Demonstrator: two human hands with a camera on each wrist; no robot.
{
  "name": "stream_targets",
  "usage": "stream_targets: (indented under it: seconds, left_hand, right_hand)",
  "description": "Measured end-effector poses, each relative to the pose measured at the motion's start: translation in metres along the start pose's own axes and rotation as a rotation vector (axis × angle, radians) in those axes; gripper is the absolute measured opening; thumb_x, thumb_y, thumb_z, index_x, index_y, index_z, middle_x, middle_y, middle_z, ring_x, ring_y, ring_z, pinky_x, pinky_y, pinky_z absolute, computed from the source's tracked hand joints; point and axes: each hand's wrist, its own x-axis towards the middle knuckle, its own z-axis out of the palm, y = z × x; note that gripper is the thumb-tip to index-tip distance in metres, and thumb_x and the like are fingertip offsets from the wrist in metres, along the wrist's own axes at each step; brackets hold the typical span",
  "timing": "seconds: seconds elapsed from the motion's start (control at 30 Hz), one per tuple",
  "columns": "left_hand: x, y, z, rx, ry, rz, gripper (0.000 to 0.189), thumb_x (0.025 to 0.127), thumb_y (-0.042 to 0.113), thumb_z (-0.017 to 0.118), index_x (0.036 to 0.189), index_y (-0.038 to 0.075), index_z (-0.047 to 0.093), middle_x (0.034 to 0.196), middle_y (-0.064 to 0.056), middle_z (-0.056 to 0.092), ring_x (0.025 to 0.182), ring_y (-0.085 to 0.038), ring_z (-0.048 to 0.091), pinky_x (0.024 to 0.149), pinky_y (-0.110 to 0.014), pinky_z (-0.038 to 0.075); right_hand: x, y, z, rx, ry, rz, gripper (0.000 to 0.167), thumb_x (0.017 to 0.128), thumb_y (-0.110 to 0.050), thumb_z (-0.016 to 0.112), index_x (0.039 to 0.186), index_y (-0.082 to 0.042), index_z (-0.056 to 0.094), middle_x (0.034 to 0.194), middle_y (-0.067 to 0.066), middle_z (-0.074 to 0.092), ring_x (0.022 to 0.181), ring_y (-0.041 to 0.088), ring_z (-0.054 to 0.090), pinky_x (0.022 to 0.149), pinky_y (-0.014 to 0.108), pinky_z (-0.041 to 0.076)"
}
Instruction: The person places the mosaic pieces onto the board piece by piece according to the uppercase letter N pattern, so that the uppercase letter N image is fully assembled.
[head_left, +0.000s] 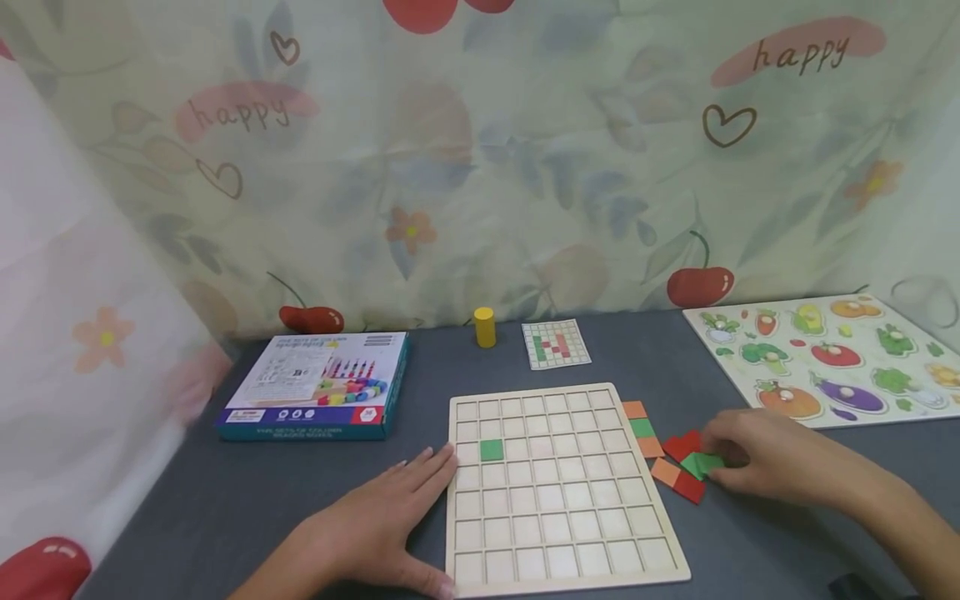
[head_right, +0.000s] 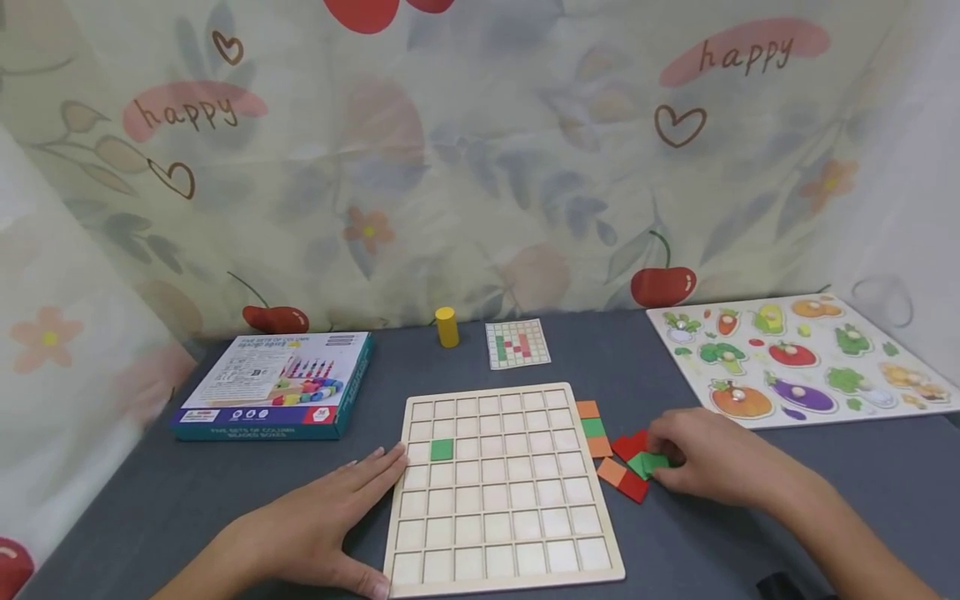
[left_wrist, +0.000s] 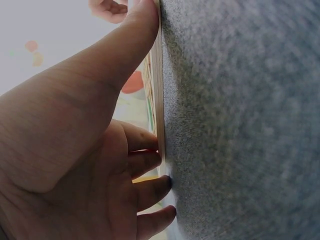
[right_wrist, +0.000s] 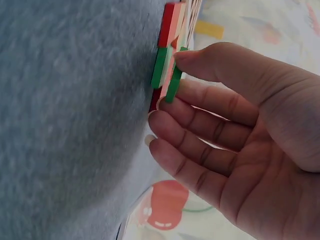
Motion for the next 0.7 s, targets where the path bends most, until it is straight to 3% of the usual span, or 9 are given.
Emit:
stream_targets:
  seconds: [0.33, 0.53, 0.7]
  left_hand:
    - [0.001, 0.000, 0.000, -0.006, 0.003, 0.001, 0.120, 0.071, 0.084, 0.064, 0.162, 0.019, 0.020, 0.167, 0.000, 0.014, 0.151, -0.028, 0.016, 0.117, -0.057, 0.021]
    - [0.001, -0.002, 0.000, -0.007, 0.000, 0.003, 0.119, 0.072, 0.084, 0.063, 0.162, 0.019, 0.019, 0.167, 0.001, 0.014, 0.151, -0.028, 0.015, 0.116, -0.057, 0.022]
    - [0.002, -0.002, 0.001, -0.008, -0.001, 0.008, 0.119, 0.072, 0.084, 0.063, 0.162, 0.019, 0.019, 0.167, 0.001, 0.014, 0.151, -0.028, 0.015, 0.116, -0.057, 0.022]
  right_hand:
    - [0.020, -0.030, 0.005, 0.019, 0.028, -0.105, 0.017, 0.082, -0.020, 0.082, 0.089, -0.025, 0.068, 0.081, -0.018, 0.052, 0.072, 0.001, 0.048, 0.061, 0.025, 0.044]
    - [0.044, -0.053, 0.004, 0.028, 0.040, -0.160, 0.022, 0.081, -0.014, 0.081, 0.080, -0.025, 0.062, 0.069, -0.013, 0.045, 0.064, 0.001, 0.043, 0.058, 0.024, 0.037]
    - [0.061, -0.073, 0.005, 0.019, 0.044, -0.180, 0.014, 0.081, -0.013, 0.079, 0.087, -0.020, 0.069, 0.077, -0.014, 0.052, 0.069, 0.003, 0.048, 0.062, 0.027, 0.045]
